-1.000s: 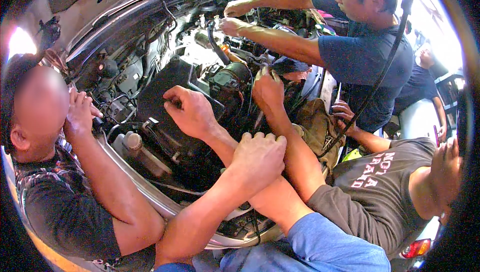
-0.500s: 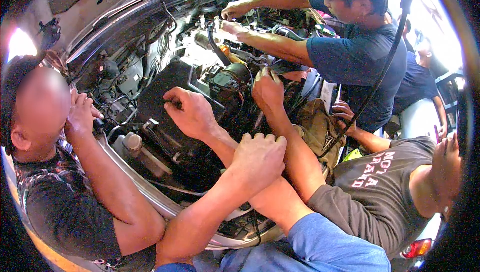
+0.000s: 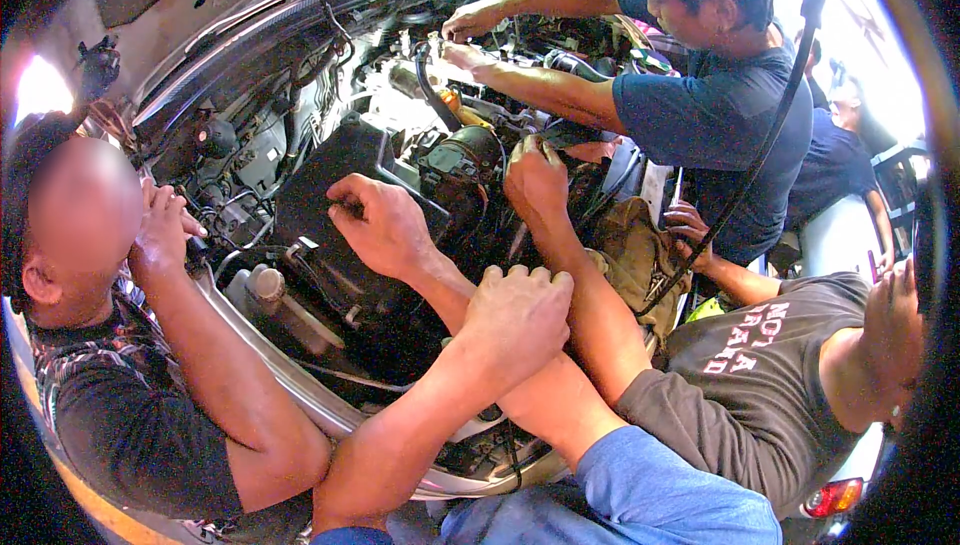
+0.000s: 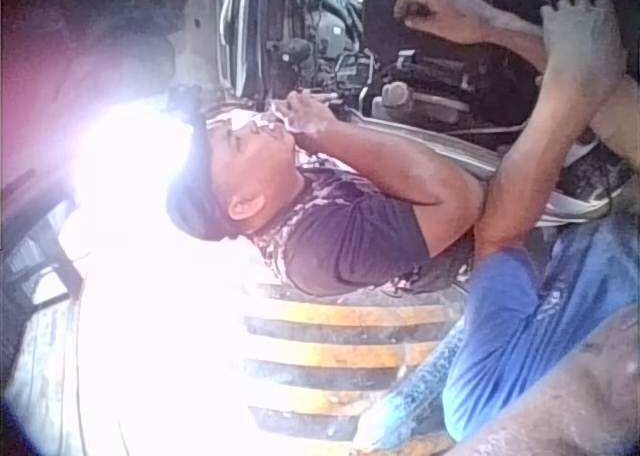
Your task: Perform repairs on a vehicle engine under the hood with assistance from multiple people.
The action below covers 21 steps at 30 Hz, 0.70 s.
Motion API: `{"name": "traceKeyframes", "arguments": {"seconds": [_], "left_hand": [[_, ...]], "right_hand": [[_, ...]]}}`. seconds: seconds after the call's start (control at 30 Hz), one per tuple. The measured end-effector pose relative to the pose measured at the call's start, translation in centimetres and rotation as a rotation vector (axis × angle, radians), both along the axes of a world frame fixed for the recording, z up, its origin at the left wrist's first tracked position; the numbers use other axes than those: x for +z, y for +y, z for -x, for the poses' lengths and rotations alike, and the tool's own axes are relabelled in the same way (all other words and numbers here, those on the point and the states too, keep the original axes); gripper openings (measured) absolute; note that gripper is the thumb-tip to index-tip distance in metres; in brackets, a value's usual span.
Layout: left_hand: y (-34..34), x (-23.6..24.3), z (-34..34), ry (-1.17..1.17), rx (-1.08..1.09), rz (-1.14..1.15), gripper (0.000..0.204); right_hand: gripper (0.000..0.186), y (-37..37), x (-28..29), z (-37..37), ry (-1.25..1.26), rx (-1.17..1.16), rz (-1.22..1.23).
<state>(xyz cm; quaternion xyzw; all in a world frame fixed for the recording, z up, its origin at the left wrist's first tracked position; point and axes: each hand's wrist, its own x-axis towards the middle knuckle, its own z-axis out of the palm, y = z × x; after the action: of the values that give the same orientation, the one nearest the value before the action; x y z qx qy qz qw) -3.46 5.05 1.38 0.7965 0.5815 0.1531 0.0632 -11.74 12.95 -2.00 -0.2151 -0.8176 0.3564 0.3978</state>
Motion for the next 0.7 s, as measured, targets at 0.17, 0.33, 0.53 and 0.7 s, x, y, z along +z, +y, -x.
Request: {"name": "traceKeyframes", "arguments": {"seconds": [0.17, 0.33, 0.53, 0.7], "left_hand": [[-0.01, -0.03, 0.06, -0.003, -0.003, -0.006, 0.028], [0.06, -0.06, 0.02, 0.0, -0.004, 0.0, 0.027], [0.04, 0.0, -0.05, -0.01, 0.004, 0.001, 0.026], [0.03, -0.05, -0.07, -0.005, -0.002, -0.012, 0.027]], "right_hand": [[0.024, -0.06, 0.03, -0.1, -0.009, 0.007, 0.026], [0.024, -0.03, 0.05, -0.08, -0.027, 0.005, 0.036], [0.024, -0.05, 0.09, -0.11, -0.027, 0.002, 0.04], [0.024, -0.09, 0.03, -0.17, -0.013, 0.009, 0.03]]}}
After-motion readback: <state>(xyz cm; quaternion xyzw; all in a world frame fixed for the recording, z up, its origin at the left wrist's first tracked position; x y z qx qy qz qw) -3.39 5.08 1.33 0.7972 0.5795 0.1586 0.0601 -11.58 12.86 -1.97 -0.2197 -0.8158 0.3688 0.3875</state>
